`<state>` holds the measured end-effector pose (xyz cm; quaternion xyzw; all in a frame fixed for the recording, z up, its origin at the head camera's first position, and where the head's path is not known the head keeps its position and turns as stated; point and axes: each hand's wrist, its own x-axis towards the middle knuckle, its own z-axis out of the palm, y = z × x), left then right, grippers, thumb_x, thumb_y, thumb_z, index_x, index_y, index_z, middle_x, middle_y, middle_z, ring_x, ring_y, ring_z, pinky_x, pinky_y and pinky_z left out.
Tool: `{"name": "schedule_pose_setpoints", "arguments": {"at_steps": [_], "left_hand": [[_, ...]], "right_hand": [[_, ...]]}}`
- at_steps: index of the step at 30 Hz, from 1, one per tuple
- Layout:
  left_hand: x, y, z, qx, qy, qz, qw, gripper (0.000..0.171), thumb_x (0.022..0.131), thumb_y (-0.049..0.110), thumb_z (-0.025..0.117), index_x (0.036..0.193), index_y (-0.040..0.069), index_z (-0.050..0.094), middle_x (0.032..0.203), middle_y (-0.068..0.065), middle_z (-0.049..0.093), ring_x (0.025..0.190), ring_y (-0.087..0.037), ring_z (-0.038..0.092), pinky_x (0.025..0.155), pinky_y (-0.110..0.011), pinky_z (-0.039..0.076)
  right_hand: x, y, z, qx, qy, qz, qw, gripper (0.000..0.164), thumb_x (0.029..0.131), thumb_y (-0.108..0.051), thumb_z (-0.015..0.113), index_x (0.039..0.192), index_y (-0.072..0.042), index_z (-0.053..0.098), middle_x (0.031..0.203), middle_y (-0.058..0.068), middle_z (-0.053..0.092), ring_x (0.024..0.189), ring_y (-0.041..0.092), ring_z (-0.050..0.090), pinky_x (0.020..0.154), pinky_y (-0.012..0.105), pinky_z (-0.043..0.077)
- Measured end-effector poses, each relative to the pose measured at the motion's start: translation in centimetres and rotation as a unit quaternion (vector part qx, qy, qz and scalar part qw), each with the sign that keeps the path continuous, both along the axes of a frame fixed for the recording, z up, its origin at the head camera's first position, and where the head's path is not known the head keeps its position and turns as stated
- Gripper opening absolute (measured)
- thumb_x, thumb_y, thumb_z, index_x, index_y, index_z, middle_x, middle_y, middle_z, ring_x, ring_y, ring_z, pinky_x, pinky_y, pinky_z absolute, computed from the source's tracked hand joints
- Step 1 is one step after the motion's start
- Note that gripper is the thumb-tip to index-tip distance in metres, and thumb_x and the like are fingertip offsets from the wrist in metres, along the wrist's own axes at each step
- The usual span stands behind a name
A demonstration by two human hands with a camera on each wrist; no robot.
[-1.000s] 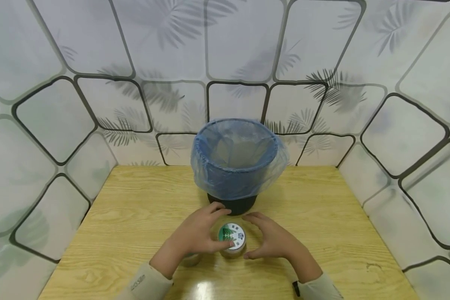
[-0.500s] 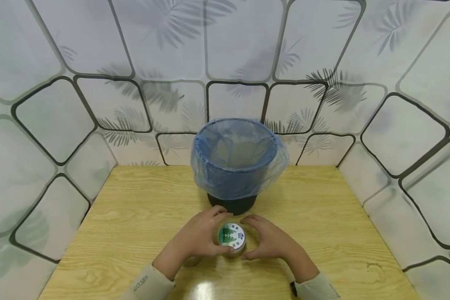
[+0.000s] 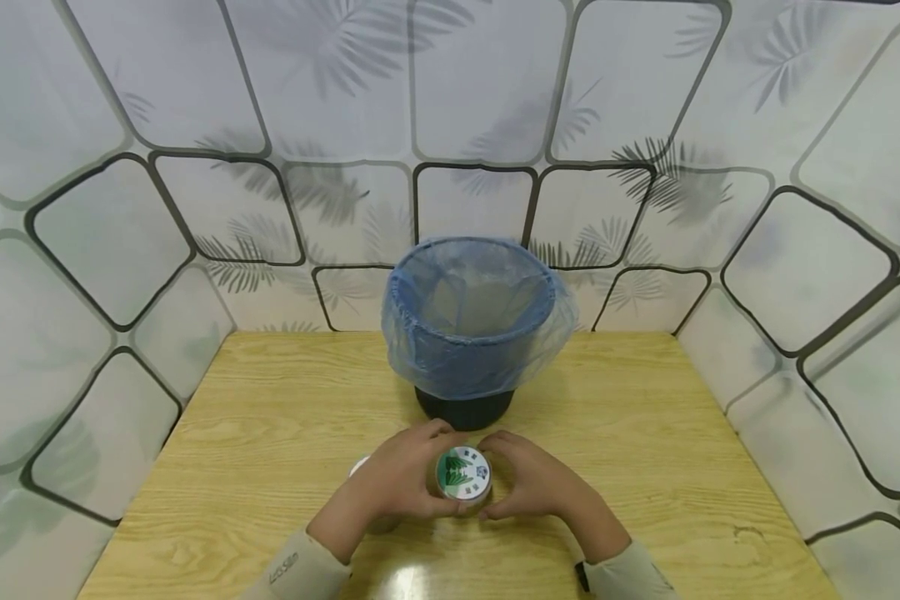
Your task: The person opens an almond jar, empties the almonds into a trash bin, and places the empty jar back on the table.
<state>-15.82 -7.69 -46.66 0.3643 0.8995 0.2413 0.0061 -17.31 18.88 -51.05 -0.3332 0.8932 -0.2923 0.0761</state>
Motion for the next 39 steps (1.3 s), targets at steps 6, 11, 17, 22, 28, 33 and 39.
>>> {"name": "schedule_pose_setpoints", "arguments": {"at_steps": [6, 11, 17, 22, 28, 33, 39], "left_hand": [[-0.1, 0.2, -0.1, -0.004, -0.009, -0.006, 0.9999, 0.075, 0.080, 0.053, 0.091, 0.142, 0.017, 0.067, 0.130, 0.002, 0.066, 0.112, -0.014, 0.066, 0.098, -0.040, 0.059], [-0.1, 0.3, -0.2, -0.006, -0.021, -0.009, 0.9997, 0.068, 0.081, 0.053, 0.090, 0.137, 0.020, 0.070, 0.127, 0.003, 0.066, 0.109, -0.012, 0.065, 0.098, -0.038, 0.059], [-0.2, 0.5, -0.5, -0.005, -0.016, -0.016, 0.9997, 0.064, 0.080, 0.050, 0.092, 0.132, 0.019, 0.072, 0.125, 0.004, 0.066, 0.110, -0.011, 0.065, 0.099, -0.036, 0.058], [-0.3, 0.7, -0.8, -0.011, -0.006, -0.015, 0.9998, 0.064, 0.079, 0.049, 0.093, 0.131, 0.018, 0.073, 0.124, 0.004, 0.066, 0.109, -0.012, 0.064, 0.099, -0.035, 0.057], [-0.3, 0.9, -0.9, -0.012, 0.000, -0.018, 0.9998, 0.062, 0.077, 0.048, 0.094, 0.128, 0.018, 0.073, 0.123, 0.004, 0.066, 0.109, -0.012, 0.065, 0.099, -0.036, 0.058], [-0.5, 1.1, -0.9, -0.009, -0.001, -0.022, 0.9997, 0.060, 0.076, 0.044, 0.095, 0.125, 0.017, 0.074, 0.121, 0.003, 0.067, 0.108, -0.013, 0.066, 0.098, -0.035, 0.058], [-0.5, 1.1, -0.6, -0.009, -0.026, -0.018, 0.9995, 0.060, 0.076, 0.043, 0.096, 0.126, 0.017, 0.074, 0.123, 0.004, 0.066, 0.108, -0.011, 0.065, 0.099, -0.035, 0.058]], "right_hand": [[-0.2, -0.4, 0.0, 0.011, -0.017, -0.006, 1.000, 0.077, 0.067, -0.040, 0.100, 0.133, -0.016, 0.067, 0.130, -0.005, 0.067, 0.123, 0.016, 0.064, 0.109, 0.045, 0.055], [-0.5, -0.8, -0.1, 0.012, -0.023, -0.001, 1.000, 0.076, 0.065, -0.038, 0.101, 0.130, -0.016, 0.068, 0.128, -0.005, 0.068, 0.119, 0.015, 0.065, 0.108, 0.043, 0.056], [-0.8, -1.1, -0.2, 0.004, -0.029, 0.002, 1.000, 0.072, 0.066, -0.042, 0.101, 0.125, -0.017, 0.068, 0.123, -0.007, 0.068, 0.114, 0.011, 0.065, 0.104, 0.039, 0.057], [-1.0, -1.4, -0.3, 0.000, -0.035, 0.004, 0.999, 0.070, 0.066, -0.043, 0.102, 0.121, -0.017, 0.067, 0.120, -0.008, 0.067, 0.109, 0.009, 0.064, 0.100, 0.037, 0.057], [-1.2, -1.9, -0.3, -0.007, -0.059, 0.002, 0.998, 0.066, 0.066, -0.043, 0.101, 0.117, -0.020, 0.066, 0.114, -0.010, 0.066, 0.102, 0.005, 0.063, 0.095, 0.031, 0.057], [-1.2, -2.1, -0.2, -0.014, -0.074, -0.003, 0.997, 0.066, 0.066, -0.046, 0.101, 0.116, -0.023, 0.065, 0.111, -0.013, 0.066, 0.098, 0.003, 0.063, 0.092, 0.029, 0.057], [-1.1, -1.9, -0.2, -0.025, -0.084, -0.001, 0.996, 0.068, 0.068, -0.043, 0.101, 0.121, -0.023, 0.064, 0.112, -0.014, 0.065, 0.098, 0.003, 0.063, 0.092, 0.029, 0.057]]}}
